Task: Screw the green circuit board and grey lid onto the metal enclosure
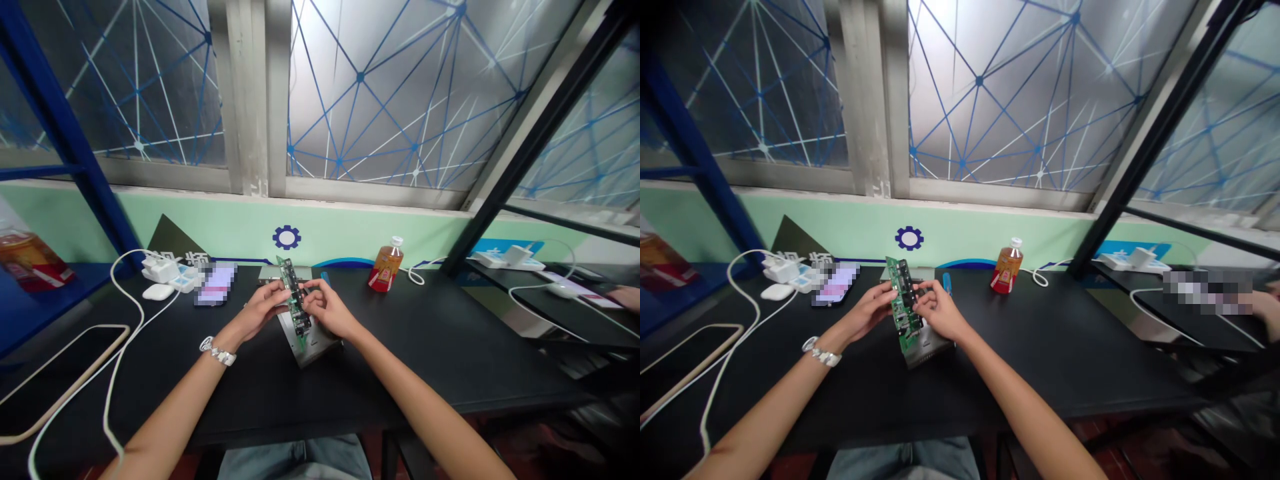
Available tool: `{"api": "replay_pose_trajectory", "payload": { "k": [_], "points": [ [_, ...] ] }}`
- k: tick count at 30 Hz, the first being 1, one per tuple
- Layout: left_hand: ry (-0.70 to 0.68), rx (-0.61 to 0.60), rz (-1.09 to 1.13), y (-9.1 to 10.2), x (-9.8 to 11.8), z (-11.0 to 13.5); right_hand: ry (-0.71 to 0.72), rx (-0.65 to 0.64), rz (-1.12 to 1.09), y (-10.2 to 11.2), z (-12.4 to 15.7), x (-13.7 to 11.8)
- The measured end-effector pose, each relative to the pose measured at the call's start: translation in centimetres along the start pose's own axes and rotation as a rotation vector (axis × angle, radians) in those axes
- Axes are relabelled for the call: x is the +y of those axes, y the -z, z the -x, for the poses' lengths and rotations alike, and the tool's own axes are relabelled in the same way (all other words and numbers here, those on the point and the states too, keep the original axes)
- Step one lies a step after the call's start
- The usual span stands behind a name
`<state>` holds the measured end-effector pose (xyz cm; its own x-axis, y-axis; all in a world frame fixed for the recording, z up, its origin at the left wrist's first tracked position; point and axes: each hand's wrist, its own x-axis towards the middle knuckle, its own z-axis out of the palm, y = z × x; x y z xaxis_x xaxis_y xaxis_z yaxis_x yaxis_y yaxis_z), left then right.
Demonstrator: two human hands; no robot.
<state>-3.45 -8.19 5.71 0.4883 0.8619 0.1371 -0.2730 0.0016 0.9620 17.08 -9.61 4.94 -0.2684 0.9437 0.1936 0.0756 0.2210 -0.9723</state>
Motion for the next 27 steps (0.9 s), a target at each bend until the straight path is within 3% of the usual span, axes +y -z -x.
{"api": "replay_pose_trajectory", "payload": {
  "k": [7, 11, 15, 18, 21, 27],
  "points": [
    [0.049, 0.015, -0.035, 0.6, 0.0, 0.1, -0.093, -0.110, -0.056, 0.2, 0.3, 0.3],
    [0.117, 0.028, 0.027, 2.1, 0.9, 0.4, -0.078, -0.054, -0.067, 0.5, 0.1, 0.1],
    [0.208, -0.064, 0.053, 3.9, 1.6, 0.7, -0.031, -0.007, -0.070, 0.7, -0.1, -0.1],
    [0.195, -0.066, 0.049, 4.5, 1.3, 0.5, 0.018, 0.042, -0.061, 0.7, -0.1, -0.2],
    [0.153, -0.030, 0.074, 4.1, 0.7, 0.1, 0.080, 0.031, -0.058, 0.6, 0.4, -0.5],
    [0.093, 0.095, 0.231, 1.9, 0.1, -0.5, 0.214, -0.211, 0.092, -0.5, 2.3, -1.9]
  ]
}}
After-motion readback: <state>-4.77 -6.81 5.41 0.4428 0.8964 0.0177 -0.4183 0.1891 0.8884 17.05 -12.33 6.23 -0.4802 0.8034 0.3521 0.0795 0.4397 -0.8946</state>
